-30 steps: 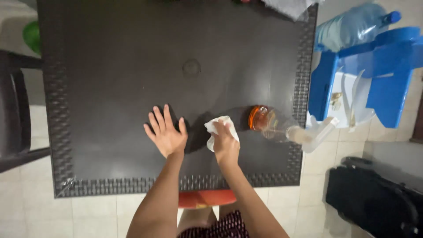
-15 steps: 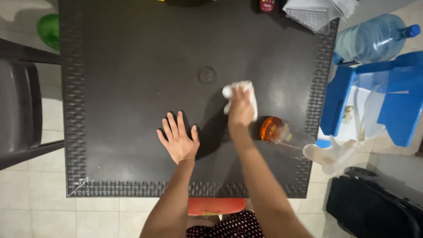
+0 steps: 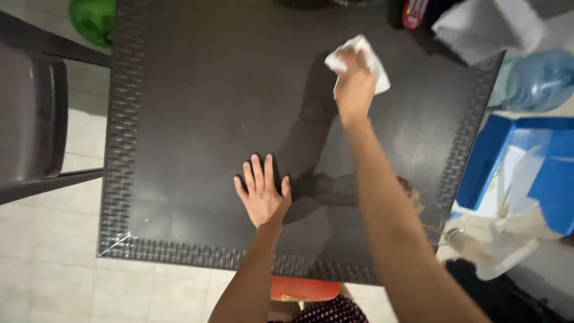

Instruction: Cleaning a plastic chair and a dining table with spray and a cloth.

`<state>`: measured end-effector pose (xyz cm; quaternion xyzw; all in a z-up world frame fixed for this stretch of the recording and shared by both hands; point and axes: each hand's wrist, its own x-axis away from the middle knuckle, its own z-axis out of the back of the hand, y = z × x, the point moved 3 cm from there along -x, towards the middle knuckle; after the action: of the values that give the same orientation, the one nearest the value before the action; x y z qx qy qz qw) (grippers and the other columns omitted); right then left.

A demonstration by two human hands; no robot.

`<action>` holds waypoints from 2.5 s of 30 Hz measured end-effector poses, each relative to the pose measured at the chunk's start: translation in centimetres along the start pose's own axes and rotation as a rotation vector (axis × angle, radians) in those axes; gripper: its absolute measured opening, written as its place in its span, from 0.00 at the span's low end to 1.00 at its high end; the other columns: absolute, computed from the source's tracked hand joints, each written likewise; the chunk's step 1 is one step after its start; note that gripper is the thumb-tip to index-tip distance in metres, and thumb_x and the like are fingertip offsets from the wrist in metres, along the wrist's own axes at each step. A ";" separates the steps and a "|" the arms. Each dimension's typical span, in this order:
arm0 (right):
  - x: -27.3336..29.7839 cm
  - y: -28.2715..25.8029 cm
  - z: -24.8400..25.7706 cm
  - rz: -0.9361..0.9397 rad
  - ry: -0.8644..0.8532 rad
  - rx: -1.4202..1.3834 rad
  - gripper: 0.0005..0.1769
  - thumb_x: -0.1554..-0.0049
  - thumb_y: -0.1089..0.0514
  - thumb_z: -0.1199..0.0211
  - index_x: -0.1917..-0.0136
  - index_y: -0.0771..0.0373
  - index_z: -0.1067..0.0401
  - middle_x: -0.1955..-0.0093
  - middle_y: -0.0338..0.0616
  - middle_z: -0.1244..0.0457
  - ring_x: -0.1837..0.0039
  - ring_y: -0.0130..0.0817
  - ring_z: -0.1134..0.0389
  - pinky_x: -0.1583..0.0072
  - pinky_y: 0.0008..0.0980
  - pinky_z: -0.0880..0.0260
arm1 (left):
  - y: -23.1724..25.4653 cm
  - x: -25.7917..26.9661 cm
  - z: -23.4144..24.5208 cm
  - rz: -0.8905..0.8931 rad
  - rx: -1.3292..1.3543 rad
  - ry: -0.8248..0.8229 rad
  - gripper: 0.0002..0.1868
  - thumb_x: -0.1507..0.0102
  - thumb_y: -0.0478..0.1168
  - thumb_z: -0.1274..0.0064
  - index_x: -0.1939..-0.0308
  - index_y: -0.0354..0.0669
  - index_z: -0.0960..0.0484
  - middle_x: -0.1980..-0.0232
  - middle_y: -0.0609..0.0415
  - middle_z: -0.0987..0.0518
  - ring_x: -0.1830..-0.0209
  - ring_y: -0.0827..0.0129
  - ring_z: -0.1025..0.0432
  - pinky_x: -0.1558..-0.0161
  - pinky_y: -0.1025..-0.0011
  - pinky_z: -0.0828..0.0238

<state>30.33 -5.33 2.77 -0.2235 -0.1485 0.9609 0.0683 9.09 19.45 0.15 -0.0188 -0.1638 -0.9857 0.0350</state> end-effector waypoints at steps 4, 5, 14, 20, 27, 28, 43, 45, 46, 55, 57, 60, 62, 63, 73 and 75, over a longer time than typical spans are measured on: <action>-1.8 0.4 -1.0 -0.069 0.086 -0.093 0.21 0.46 0.66 0.33 0.39 0.60 0.26 0.44 0.54 0.30 0.42 0.59 0.28 0.43 0.50 0.29 | -0.1 0.1 0.3 -0.009 0.006 0.021 0.35 0.34 0.59 0.53 0.24 0.56 0.35 0.20 0.50 0.39 0.21 0.53 0.45 0.24 0.41 0.57; -2.6 1.4 -1.3 -0.229 0.108 -0.126 0.21 0.44 0.65 0.33 0.37 0.60 0.27 0.45 0.56 0.30 0.44 0.60 0.29 0.44 0.50 0.29 | 0.0 0.1 0.3 -0.015 0.001 0.006 0.35 0.34 0.60 0.54 0.24 0.56 0.35 0.20 0.50 0.39 0.21 0.53 0.45 0.24 0.41 0.57; -7.6 3.9 -7.2 0.096 0.041 -0.152 0.24 0.48 0.72 0.37 0.38 0.63 0.26 0.34 0.60 0.34 0.32 0.61 0.36 0.34 0.49 0.34 | 0.0 -0.3 0.3 -0.001 0.018 0.005 0.35 0.33 0.61 0.56 0.24 0.55 0.34 0.20 0.49 0.38 0.21 0.51 0.45 0.24 0.40 0.56; 2.9 -2.9 -0.9 0.099 -0.229 -0.325 0.25 0.47 0.74 0.39 0.38 0.57 0.24 0.33 0.47 0.33 0.26 0.52 0.36 0.28 0.46 0.37 | -0.3 -0.1 0.0 -0.015 0.044 0.031 0.35 0.35 0.60 0.53 0.25 0.56 0.33 0.21 0.48 0.38 0.21 0.51 0.45 0.26 0.39 0.55; 17.9 -6.0 6.8 0.011 -0.323 -0.294 0.27 0.47 0.73 0.41 0.37 0.53 0.25 0.31 0.41 0.33 0.24 0.46 0.37 0.25 0.43 0.37 | 0.0 -0.2 0.2 -0.036 0.029 0.035 0.35 0.34 0.60 0.53 0.24 0.56 0.34 0.20 0.49 0.39 0.21 0.52 0.46 0.25 0.39 0.55; 18.7 -5.2 6.7 0.008 -0.304 -0.257 0.26 0.45 0.72 0.41 0.35 0.54 0.26 0.29 0.42 0.34 0.23 0.47 0.38 0.24 0.43 0.38 | 0.1 -0.2 0.2 -0.030 0.022 0.027 0.35 0.34 0.60 0.53 0.24 0.56 0.34 0.20 0.48 0.39 0.21 0.52 0.46 0.25 0.39 0.55; 7.4 -12.7 -6.0 0.292 -0.304 -0.299 0.29 0.45 0.69 0.38 0.30 0.55 0.29 0.23 0.45 0.40 0.19 0.49 0.46 0.23 0.55 0.48 | -0.4 0.4 0.4 -0.028 0.076 0.067 0.36 0.35 0.58 0.50 0.24 0.54 0.33 0.21 0.48 0.38 0.21 0.51 0.44 0.25 0.40 0.55; 10.2 -13.3 -2.0 0.350 -0.351 -0.319 0.30 0.47 0.70 0.38 0.32 0.53 0.27 0.24 0.44 0.39 0.21 0.48 0.45 0.24 0.55 0.48 | -0.2 0.2 0.3 -0.038 0.091 0.086 0.36 0.35 0.58 0.50 0.24 0.54 0.33 0.21 0.47 0.38 0.21 0.51 0.44 0.25 0.40 0.55; 11.9 -12.8 0.2 0.329 -0.387 -0.329 0.31 0.48 0.69 0.37 0.32 0.55 0.28 0.25 0.44 0.39 0.21 0.49 0.44 0.24 0.54 0.48 | -0.2 0.2 0.4 -0.044 0.085 0.093 0.35 0.34 0.58 0.51 0.24 0.54 0.33 0.21 0.47 0.38 0.21 0.51 0.44 0.25 0.40 0.55; 12.9 1.4 1.7 -0.024 -0.281 0.016 0.30 0.38 0.62 0.36 0.23 0.61 0.35 0.21 0.53 0.44 0.18 0.57 0.49 0.24 0.61 0.52 | -0.2 0.9 0.4 -0.038 0.096 0.091 0.34 0.33 0.59 0.52 0.24 0.55 0.32 0.21 0.47 0.37 0.21 0.51 0.44 0.24 0.40 0.55; 9.0 1.2 -2.2 -0.051 -0.126 -0.040 0.28 0.34 0.61 0.36 0.23 0.61 0.36 0.19 0.54 0.45 0.18 0.60 0.52 0.24 0.64 0.57 | -0.5 0.3 0.3 -0.027 0.100 0.111 0.34 0.33 0.58 0.52 0.24 0.55 0.32 0.21 0.47 0.37 0.21 0.50 0.44 0.24 0.40 0.56; 6.3 -2.2 -6.7 0.009 -0.098 -0.093 0.28 0.36 0.62 0.37 0.23 0.57 0.35 0.19 0.49 0.45 0.16 0.53 0.51 0.20 0.60 0.54 | -0.7 0.5 0.3 -0.028 0.108 0.103 0.34 0.33 0.58 0.52 0.24 0.55 0.32 0.21 0.48 0.37 0.21 0.50 0.44 0.24 0.40 0.56; 6.2 -7.8 -7.0 0.071 -0.218 -0.334 0.33 0.41 0.66 0.38 0.23 0.59 0.36 0.21 0.48 0.44 0.15 0.51 0.50 0.19 0.57 0.52 | -0.6 0.6 0.2 -0.036 0.108 0.078 0.35 0.34 0.58 0.52 0.24 0.55 0.32 0.21 0.47 0.37 0.21 0.50 0.44 0.24 0.40 0.56; 7.7 -9.1 -6.0 0.066 -0.210 -0.331 0.33 0.41 0.66 0.38 0.23 0.59 0.36 0.21 0.48 0.44 0.15 0.51 0.50 0.19 0.57 0.52 | -0.5 0.6 0.1 -0.045 0.109 0.079 0.35 0.34 0.58 0.52 0.24 0.55 0.32 0.21 0.47 0.37 0.21 0.50 0.44 0.24 0.40 0.56; 15.6 -1.0 2.9 0.084 -0.321 -0.182 0.29 0.36 0.56 0.42 0.23 0.61 0.37 0.19 0.51 0.46 0.16 0.57 0.51 0.21 0.62 0.56 | -0.5 0.2 0.2 -0.040 0.037 0.058 0.35 0.33 0.60 0.53 0.23 0.56 0.34 0.19 0.48 0.39 0.20 0.51 0.46 0.24 0.40 0.56; 14.4 1.1 3.1 0.055 -0.268 -0.068 0.30 0.33 0.53 0.44 0.20 0.62 0.39 0.17 0.52 0.48 0.16 0.60 0.54 0.22 0.66 0.59 | -0.3 0.5 0.1 -0.045 0.036 0.051 0.35 0.33 0.60 0.54 0.23 0.56 0.34 0.19 0.48 0.40 0.20 0.51 0.46 0.24 0.40 0.57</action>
<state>15.99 -4.31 -0.79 -0.0992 -0.1827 0.9780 0.0137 8.53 19.75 0.21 0.0105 -0.1808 -0.9833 0.0175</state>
